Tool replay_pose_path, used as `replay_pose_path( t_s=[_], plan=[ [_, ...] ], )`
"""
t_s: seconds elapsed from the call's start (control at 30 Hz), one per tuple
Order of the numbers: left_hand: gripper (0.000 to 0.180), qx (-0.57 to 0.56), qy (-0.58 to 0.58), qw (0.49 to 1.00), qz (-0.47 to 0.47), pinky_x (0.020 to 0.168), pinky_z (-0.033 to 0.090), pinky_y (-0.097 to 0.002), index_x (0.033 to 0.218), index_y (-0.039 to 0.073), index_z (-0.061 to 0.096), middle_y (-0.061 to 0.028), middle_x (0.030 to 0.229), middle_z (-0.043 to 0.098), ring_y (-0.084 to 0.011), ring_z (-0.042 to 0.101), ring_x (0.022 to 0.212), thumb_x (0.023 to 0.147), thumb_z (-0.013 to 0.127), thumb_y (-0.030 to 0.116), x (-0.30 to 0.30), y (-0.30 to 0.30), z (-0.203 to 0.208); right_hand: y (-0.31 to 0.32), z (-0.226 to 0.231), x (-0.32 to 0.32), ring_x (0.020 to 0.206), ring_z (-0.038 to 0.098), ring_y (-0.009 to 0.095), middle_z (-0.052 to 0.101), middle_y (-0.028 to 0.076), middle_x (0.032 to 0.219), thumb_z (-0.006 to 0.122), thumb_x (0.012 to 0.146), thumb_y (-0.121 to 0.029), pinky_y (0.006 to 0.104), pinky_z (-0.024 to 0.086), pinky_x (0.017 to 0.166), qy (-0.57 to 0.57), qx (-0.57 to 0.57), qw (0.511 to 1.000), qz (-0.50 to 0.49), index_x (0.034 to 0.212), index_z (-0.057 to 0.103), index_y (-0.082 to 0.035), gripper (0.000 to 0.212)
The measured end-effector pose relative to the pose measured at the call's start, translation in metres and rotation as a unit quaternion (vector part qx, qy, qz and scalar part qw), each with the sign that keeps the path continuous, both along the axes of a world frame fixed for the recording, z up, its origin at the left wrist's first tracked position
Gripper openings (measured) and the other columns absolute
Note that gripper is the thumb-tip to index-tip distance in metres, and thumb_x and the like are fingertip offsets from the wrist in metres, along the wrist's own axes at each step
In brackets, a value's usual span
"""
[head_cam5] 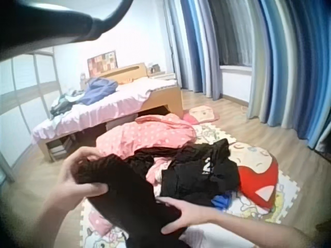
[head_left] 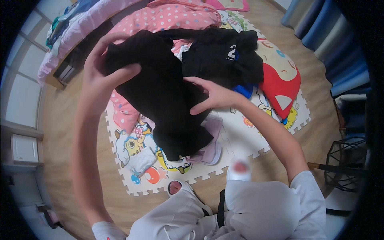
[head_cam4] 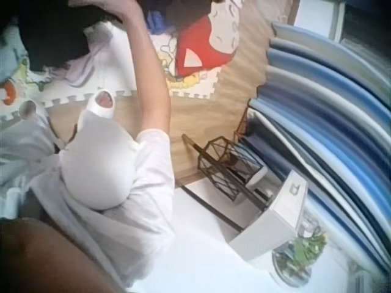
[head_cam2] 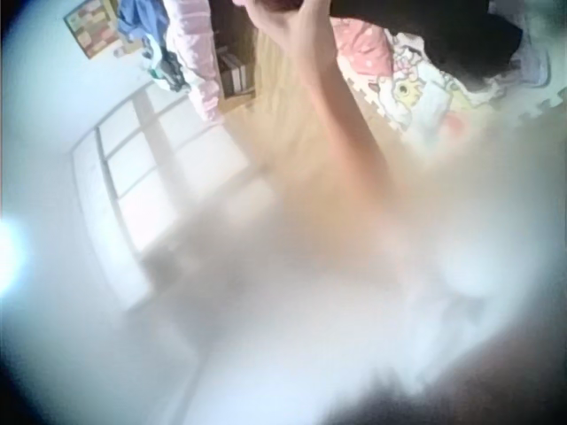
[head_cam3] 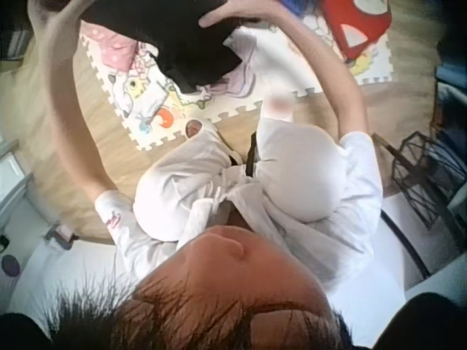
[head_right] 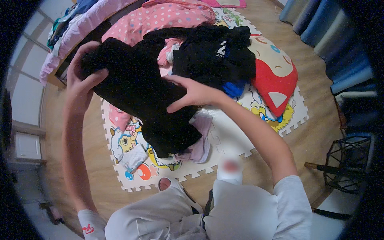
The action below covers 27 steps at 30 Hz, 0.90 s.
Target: The person sits on a colorful play mat and folds a pile of laundry. They first fold a small white and blue patterned cloth, then a black garment, and finally a pink striped shirt, which they button up before folding.
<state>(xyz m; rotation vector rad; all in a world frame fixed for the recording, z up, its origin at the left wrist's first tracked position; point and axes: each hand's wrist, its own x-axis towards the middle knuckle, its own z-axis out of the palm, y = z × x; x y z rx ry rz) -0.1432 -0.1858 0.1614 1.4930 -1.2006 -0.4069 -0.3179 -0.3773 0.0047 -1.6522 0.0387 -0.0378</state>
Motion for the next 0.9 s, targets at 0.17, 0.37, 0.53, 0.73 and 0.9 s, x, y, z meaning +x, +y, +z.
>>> replay_pose_path(
  t_s=[0.17, 0.37, 0.53, 0.73, 0.9],
  plan=[
    [0.086, -0.091, 0.144, 0.984, -0.047, 0.108, 0.037, -0.0344, 0.144, -0.003, 0.036, -0.0108, 0.132, 0.053, -0.0201, 0.052, 0.123, 0.062, 0.061, -0.008, -0.026, 0.006, -0.015, 0.025, -0.036, -0.006, 0.065, 0.034, 0.012, 0.054, 0.005, 0.110, 0.070, 0.081, -0.049, 0.0256, 0.026, 0.056, 0.159, 0.502, 0.845, -0.092, 0.148, 0.031, -0.021, 0.082],
    [0.077, 0.017, 0.109, 0.993, -0.050, 0.104, 0.040, -0.0325, 0.131, 0.000, 0.050, -0.0079, 0.122, 0.059, -0.0200, 0.054, 0.117, 0.056, 0.066, -0.012, -0.004, 0.033, -0.037, 0.043, -0.039, -0.002, 0.100, 0.065, 0.018, 0.069, 0.011, 0.107, 0.068, 0.088, -0.022, 0.0302, 0.050, 0.091, 0.151, 0.502, 0.849, -0.069, 0.111, 0.066, -0.004, 0.029],
    [0.065, 0.040, -0.096, 0.994, 0.027, 0.091, 0.046, -0.0302, 0.107, 0.009, 0.055, -0.0021, 0.106, 0.055, -0.0156, 0.054, 0.104, 0.051, 0.081, -0.010, 0.019, 0.070, -0.045, -0.010, 0.002, -0.023, 0.082, 0.064, 0.011, 0.071, 0.003, 0.094, 0.078, 0.079, -0.011, 0.0258, 0.052, 0.077, -0.049, 0.106, 0.972, -0.202, 0.100, 0.069, -0.001, 0.025],
    [0.065, 0.184, -0.022, 0.983, 0.001, 0.072, 0.039, -0.0216, 0.093, 0.012, 0.042, 0.0019, 0.090, 0.049, -0.0078, 0.047, 0.086, 0.055, 0.094, 0.019, 0.019, 0.084, -0.048, -0.037, 0.057, -0.024, 0.083, 0.058, 0.011, 0.063, 0.002, 0.092, 0.087, 0.068, -0.024, 0.0244, 0.046, 0.072, -0.189, -0.316, 0.893, -0.258, 0.092, 0.073, -0.004, 0.034],
    [0.056, 0.103, 0.106, 0.989, -0.014, 0.069, 0.037, -0.0201, 0.094, 0.011, 0.043, 0.0032, 0.088, 0.048, -0.0061, 0.047, 0.081, 0.069, 0.087, 0.033, 0.023, 0.086, -0.059, -0.048, 0.079, -0.021, 0.093, 0.060, 0.013, 0.066, 0.004, 0.099, 0.084, 0.072, -0.024, 0.0257, 0.047, 0.081, -0.191, -0.304, 0.914, -0.188, 0.094, 0.073, -0.004, 0.031]
  ],
)
